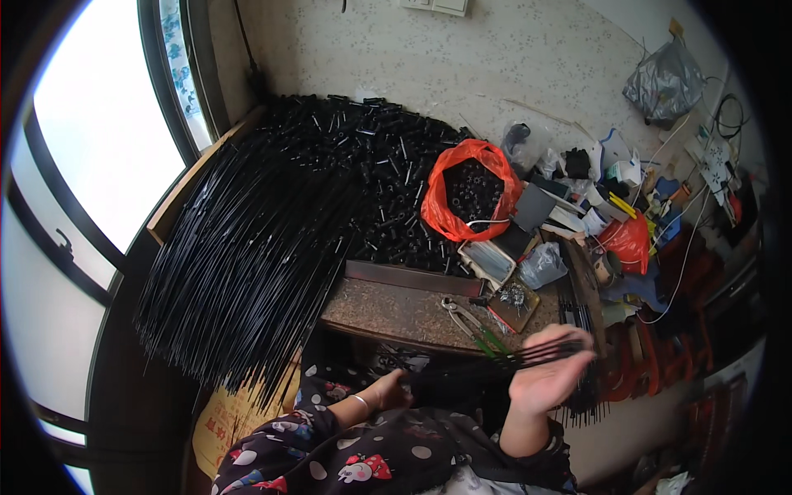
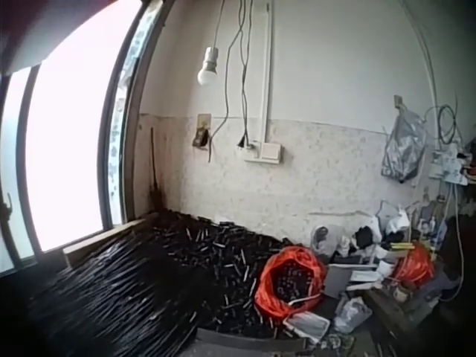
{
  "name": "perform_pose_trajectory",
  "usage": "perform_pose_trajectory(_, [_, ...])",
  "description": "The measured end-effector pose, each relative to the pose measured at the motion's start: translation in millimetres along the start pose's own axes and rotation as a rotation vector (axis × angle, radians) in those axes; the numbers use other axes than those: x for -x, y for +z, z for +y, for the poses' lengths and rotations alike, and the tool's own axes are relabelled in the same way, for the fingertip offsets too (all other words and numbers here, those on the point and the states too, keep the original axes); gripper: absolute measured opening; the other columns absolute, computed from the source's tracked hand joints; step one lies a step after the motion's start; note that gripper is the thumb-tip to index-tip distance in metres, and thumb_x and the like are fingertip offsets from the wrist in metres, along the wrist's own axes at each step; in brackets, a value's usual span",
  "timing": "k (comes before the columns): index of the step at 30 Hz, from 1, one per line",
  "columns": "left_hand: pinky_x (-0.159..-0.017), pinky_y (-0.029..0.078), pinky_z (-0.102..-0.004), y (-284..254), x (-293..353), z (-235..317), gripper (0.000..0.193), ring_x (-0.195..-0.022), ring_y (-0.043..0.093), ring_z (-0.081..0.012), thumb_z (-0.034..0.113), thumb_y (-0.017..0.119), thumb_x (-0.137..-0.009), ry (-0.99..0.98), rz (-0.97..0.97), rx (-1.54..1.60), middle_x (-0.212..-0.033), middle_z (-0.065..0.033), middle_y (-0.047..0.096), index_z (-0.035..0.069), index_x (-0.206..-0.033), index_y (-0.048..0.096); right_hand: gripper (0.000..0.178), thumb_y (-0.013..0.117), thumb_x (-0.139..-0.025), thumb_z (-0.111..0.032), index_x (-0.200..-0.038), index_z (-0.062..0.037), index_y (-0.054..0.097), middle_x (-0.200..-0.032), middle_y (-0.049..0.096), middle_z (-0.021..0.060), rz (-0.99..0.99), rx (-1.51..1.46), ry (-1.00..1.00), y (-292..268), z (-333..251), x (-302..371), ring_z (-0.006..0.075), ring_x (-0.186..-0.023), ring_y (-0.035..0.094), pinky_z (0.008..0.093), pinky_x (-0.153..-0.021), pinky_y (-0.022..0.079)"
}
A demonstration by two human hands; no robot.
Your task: Assembling and capping black plastic or metal rods at a manufacturing workbench.
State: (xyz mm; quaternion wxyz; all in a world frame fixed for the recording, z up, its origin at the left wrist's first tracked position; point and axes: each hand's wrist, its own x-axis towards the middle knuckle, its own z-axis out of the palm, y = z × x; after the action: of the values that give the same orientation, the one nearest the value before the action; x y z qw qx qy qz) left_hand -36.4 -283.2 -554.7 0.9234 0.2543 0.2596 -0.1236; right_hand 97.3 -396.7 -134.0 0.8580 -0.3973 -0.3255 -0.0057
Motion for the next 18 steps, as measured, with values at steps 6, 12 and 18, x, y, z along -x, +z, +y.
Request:
perform_pose_trajectory(6, [-0.073,0.049,-0.0328,208.6,145.4,155.4,0.034,-0.081,0.063,-0.0295,0.028,0.064,-0.080,0.467,0.376,-1.442,-0.090,-0.0195,0.062,0.004,-0.104,0.060,0.018,0.059,-0.084,-0.013,-0.092,0.0009,0.049,-0.089,0.054,0.0092,-0.343,-0.071,0.587,-26.6,26.2,7.0,0.0173,-0.079,0.058,0.0282,-0.071,0.049])
perform_pose_trajectory(12, [-0.060,0.048,-0.0300,302.0,194.7,201.9,0.021,-0.066,0.062,-0.0228,0.015,0.064,-0.081,1.233,0.153,-1.031,-0.076,-0.0134,0.061,-0.004,-0.089,0.060,0.015,0.062,-0.082,-0.002,-0.094,0.0013,0.054,-0.092,0.055,0.0024,-0.399,-0.011,0.592,-4.3,31.0,-6.3,0.0059,-0.082,0.053,0.0190,-0.073,0.044])
perform_pose_trajectory(18, [-0.052,0.043,-0.0245,298.8,174.1,212.7,0.020,-0.056,0.057,-0.0138,0.012,0.074,-0.071,1.246,0.129,-1.154,-0.063,-0.0076,0.057,0.000,-0.071,0.058,0.016,0.063,-0.080,0.002,-0.092,0.0030,0.053,-0.090,0.062,0.0129,-0.428,-0.065,0.476,-29.9,46.8,-14.9,0.0135,-0.082,0.061,0.0241,-0.073,0.051])
